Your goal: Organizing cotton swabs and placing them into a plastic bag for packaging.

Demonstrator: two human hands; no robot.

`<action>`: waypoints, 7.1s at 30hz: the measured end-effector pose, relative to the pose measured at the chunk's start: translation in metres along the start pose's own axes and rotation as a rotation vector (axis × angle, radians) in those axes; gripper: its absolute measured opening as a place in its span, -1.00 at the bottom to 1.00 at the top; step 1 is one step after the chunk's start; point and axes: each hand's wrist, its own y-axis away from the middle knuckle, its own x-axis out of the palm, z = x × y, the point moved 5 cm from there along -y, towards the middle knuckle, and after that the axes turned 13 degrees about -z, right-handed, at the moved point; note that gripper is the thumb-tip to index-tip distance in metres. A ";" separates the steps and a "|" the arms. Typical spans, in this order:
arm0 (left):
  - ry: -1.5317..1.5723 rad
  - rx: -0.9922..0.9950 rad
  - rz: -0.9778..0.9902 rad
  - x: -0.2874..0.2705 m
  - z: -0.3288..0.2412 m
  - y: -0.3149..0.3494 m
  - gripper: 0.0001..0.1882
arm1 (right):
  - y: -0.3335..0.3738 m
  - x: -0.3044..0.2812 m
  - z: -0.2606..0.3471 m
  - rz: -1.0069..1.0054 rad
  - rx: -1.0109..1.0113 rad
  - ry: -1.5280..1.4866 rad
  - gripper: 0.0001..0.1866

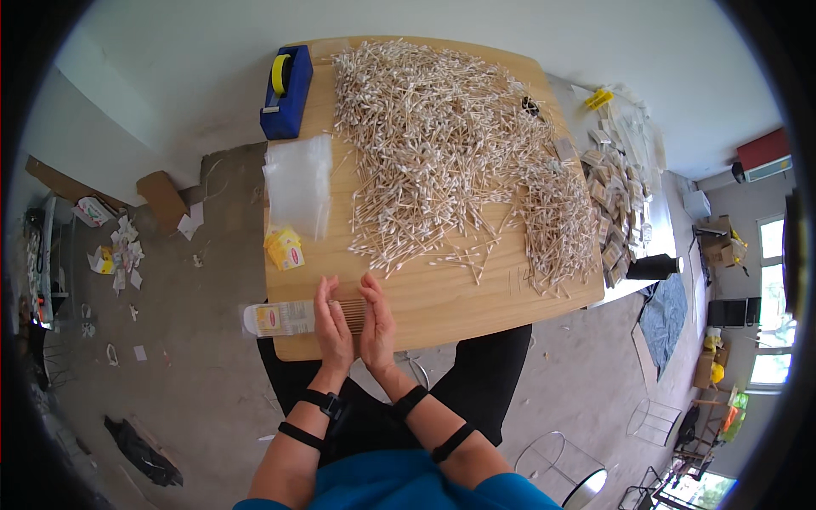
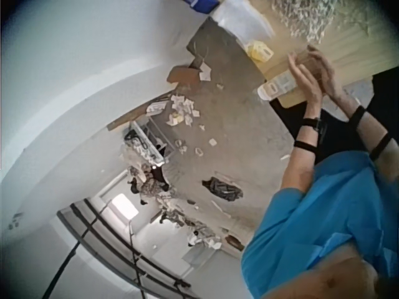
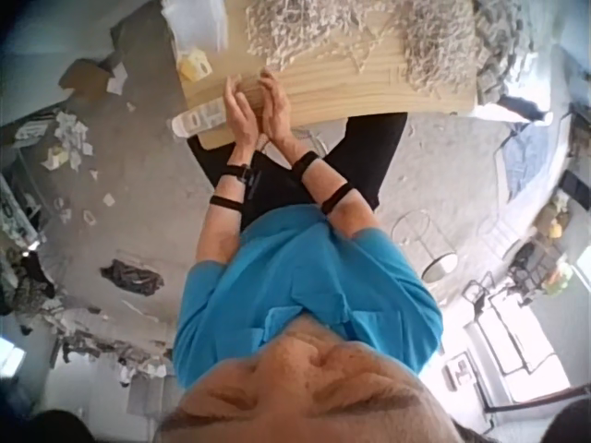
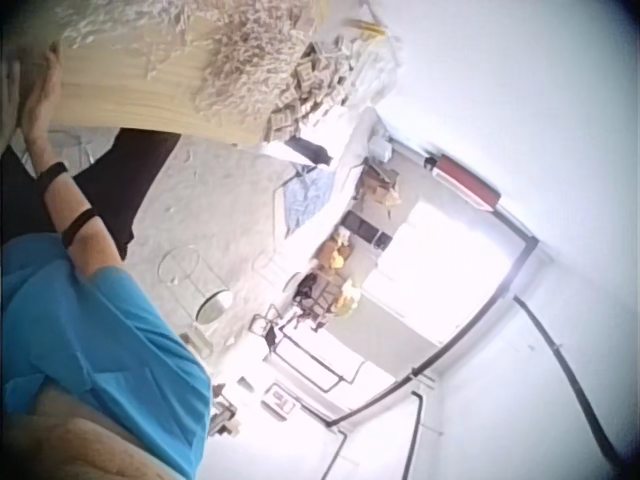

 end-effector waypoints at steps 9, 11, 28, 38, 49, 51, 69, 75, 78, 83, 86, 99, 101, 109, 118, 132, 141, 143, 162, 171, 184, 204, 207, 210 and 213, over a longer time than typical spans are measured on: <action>-0.017 0.092 -0.037 -0.035 -0.005 -0.021 -0.67 | -0.019 -0.034 0.018 -0.042 0.019 -0.082 -0.75; -0.072 0.138 -0.007 -0.052 -0.013 -0.021 -0.67 | -0.018 -0.051 0.044 0.080 -0.119 0.166 -0.77; -0.463 0.647 0.335 -0.043 -0.019 0.034 -0.61 | 0.018 -0.054 0.035 0.408 -0.556 0.592 -0.64; -0.450 0.652 0.308 -0.041 -0.014 0.032 -0.62 | 0.016 -0.047 0.041 0.439 -0.543 0.657 -0.56; -0.470 0.630 0.326 -0.039 -0.015 0.028 -0.55 | 0.014 -0.041 0.041 0.469 -0.533 0.707 -0.56; -0.473 0.624 0.328 -0.039 -0.016 0.028 -0.53 | 0.014 -0.041 0.041 0.465 -0.541 0.707 -0.57; -0.528 0.612 0.368 -0.035 -0.012 0.026 -0.47 | 0.010 -0.039 0.042 0.431 -0.497 0.696 -0.50; -0.512 0.620 0.358 -0.035 -0.015 0.025 -0.48 | 0.006 -0.033 0.039 0.481 -0.427 0.753 -0.47; -0.526 0.618 0.369 -0.035 -0.014 0.025 -0.48 | 0.006 -0.032 0.038 0.495 -0.428 0.766 -0.47; -0.528 0.613 0.378 -0.035 -0.014 0.025 -0.47 | 0.006 -0.031 0.037 0.500 -0.434 0.768 -0.47; -0.501 0.572 0.377 -0.036 -0.017 0.022 -0.44 | 0.006 -0.032 0.037 0.499 -0.435 0.774 -0.47; -0.573 0.557 0.386 -0.029 -0.015 0.011 -0.33 | 0.006 -0.031 0.038 0.497 -0.406 0.780 -0.48; -0.573 0.557 0.387 -0.029 -0.015 0.012 -0.33 | 0.006 -0.031 0.038 0.494 -0.406 0.781 -0.48; -0.594 0.479 0.306 -0.037 -0.028 -0.009 -0.13 | 0.005 -0.033 0.039 0.481 -0.436 0.754 -0.51; -0.593 0.453 0.450 -0.043 -0.020 -0.018 -0.14 | 0.003 -0.045 0.040 0.319 -0.410 0.518 -0.62; -0.048 0.066 -0.016 -0.012 -0.011 0.003 -0.52 | -0.011 -0.011 0.021 0.066 -0.183 0.216 -0.69; 0.010 0.005 -0.002 -0.016 0.001 -0.006 -0.55 | 0.004 0.019 0.013 0.048 -0.086 0.139 -0.68; -0.004 -0.004 -0.021 -0.022 0.007 -0.011 -0.56 | 0.006 0.029 0.014 0.067 -0.097 0.127 -0.68; -0.404 0.331 0.276 -0.109 -0.017 0.026 -0.34 | 0.021 0.029 0.026 0.687 -0.627 0.865 -0.23; -0.714 0.457 0.561 -0.075 -0.019 0.017 0.14 | 0.025 0.033 0.022 0.659 -0.683 0.947 -0.34; -0.857 0.421 0.655 -0.055 0.003 0.009 0.35 | 0.019 0.028 0.016 0.587 -0.579 0.786 -0.32; -0.925 0.430 0.676 -0.053 -0.004 0.008 0.28 | 0.025 0.028 0.012 0.650 -0.657 0.829 -0.38; -0.944 0.433 0.662 -0.058 -0.003 0.010 0.28 | 0.030 0.029 0.017 0.660 -0.666 0.834 -0.41; -0.955 0.429 0.651 -0.055 0.000 0.010 0.27 | 0.027 0.030 0.018 0.650 -0.664 0.833 -0.42; -0.967 0.424 0.665 -0.057 -0.004 0.010 0.26 | 0.030 0.029 0.014 0.634 -0.663 0.846 -0.41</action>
